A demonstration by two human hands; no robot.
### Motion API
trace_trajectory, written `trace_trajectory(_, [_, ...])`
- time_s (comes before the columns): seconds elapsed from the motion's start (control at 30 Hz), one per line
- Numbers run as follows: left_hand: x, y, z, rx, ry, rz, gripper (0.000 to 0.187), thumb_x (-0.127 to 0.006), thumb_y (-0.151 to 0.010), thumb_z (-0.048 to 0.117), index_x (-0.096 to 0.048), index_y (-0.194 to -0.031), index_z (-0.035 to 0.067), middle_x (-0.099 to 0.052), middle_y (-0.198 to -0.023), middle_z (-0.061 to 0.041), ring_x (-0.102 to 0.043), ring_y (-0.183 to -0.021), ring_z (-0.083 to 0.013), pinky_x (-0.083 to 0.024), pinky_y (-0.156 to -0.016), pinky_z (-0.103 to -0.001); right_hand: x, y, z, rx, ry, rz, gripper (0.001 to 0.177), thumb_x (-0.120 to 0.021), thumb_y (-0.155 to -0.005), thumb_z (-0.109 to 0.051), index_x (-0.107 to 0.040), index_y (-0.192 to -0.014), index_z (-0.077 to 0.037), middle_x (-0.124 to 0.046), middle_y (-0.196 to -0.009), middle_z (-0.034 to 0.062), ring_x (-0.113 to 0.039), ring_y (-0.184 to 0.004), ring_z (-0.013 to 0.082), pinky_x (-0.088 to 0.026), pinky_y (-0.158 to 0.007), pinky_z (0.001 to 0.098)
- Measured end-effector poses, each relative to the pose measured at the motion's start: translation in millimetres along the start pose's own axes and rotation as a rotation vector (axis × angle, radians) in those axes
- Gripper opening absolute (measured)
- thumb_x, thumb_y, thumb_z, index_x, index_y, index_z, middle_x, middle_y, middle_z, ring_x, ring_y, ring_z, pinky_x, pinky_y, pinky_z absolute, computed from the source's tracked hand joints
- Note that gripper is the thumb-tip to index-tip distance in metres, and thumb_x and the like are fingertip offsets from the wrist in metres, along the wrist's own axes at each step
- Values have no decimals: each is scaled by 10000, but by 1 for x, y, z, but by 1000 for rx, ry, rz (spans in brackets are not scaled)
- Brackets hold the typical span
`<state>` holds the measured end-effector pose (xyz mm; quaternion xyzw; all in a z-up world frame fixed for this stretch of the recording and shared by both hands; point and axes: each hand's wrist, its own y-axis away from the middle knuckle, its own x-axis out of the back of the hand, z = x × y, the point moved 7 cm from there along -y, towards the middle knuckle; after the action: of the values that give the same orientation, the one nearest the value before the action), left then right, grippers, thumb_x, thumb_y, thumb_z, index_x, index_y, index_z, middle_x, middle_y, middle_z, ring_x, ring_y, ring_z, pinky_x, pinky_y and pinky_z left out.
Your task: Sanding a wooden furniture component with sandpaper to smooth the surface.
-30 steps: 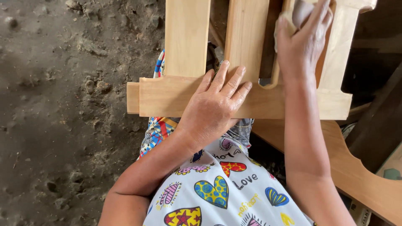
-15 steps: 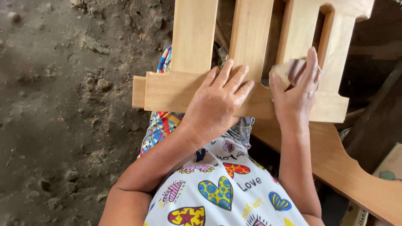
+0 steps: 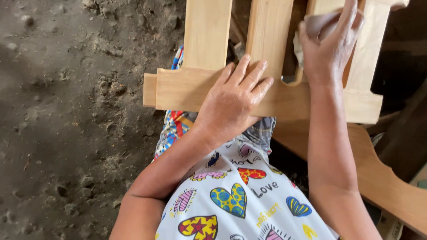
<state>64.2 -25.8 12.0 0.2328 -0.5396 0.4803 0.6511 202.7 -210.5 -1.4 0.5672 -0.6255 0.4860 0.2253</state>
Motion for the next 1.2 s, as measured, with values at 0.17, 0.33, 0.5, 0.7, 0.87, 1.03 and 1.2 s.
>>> trace_trajectory(0.17, [5,3,6,-23,-68,21,827,-837,-714,582,-606,-1403,186,-490,-1513,-88,-425,-1402,-367,-423,-1123,-506,8,5,18,-21,-124,88,578,-781,-1049,3,-379,-1448,-114,-497,-1250,208,-650,-1117,344,-637,-847,483])
trace_trajectory(0.33, [13,3,6,10,130,13,857,-747,-893,679,-453,-1540,201,-400,-1603,-134,-412,-1480,-356,-369,-1189,-525,57,42,-9,9,-469,171,278,-519,-1186,-210,-482,-1457,-163,-493,-1455,96,-476,-1366,288,-396,-1155,499])
trace_trajectory(0.5, [12,6,24,-2,409,110,841,-626,-969,677,-354,-1585,174,-350,-1666,-147,-410,-1552,-416,-428,-1225,-561,68,100,-13,-596,-1150,113,715,-684,-883,-542,-498,-1437,-128,-639,-1389,95,-714,-1169,205,-636,-948,290])
trace_trajectory(0.7, [5,0,65,-209,620,88,821,-681,-1014,547,-280,-1606,145,-323,-1699,-165,-359,-1618,-414,-360,-1356,-540,33,138,-28,-774,-1659,59,519,-610,-924,-447,-563,-1275,-68,-601,-1370,214,-651,-1148,305,-539,-1019,449])
trace_trajectory(0.87, [8,-4,68,-229,732,107,627,-683,-1059,343,-405,-1544,59,-374,-1652,-144,-390,-1589,-373,-393,-1321,-494,43,136,-41,-634,-1628,6,469,-696,-934,-418,-547,-1234,-91,-584,-1349,152,-619,-1238,277,-501,-1139,440])
trace_trajectory(1.03, [29,-8,57,-207,995,232,415,-513,-1114,171,-433,-1488,10,-579,-1477,-187,-626,-1377,-359,-510,-1222,-473,48,136,-51,-341,-1489,-143,693,-618,-1018,-558,-424,-1439,-42,-525,-1439,133,-536,-1369,239,-360,-1295,428])
trace_trajectory(1.2, [-13,-3,16,144,1232,269,334,-483,-1062,251,-685,-1266,79,-743,-1142,-137,-745,-956,-236,-591,-887,-392,17,155,-15,-349,-1332,-78,524,-752,-833,-132,-472,-1255,5,-568,-1035,127,-671,-1060,265,-545,-973,404])
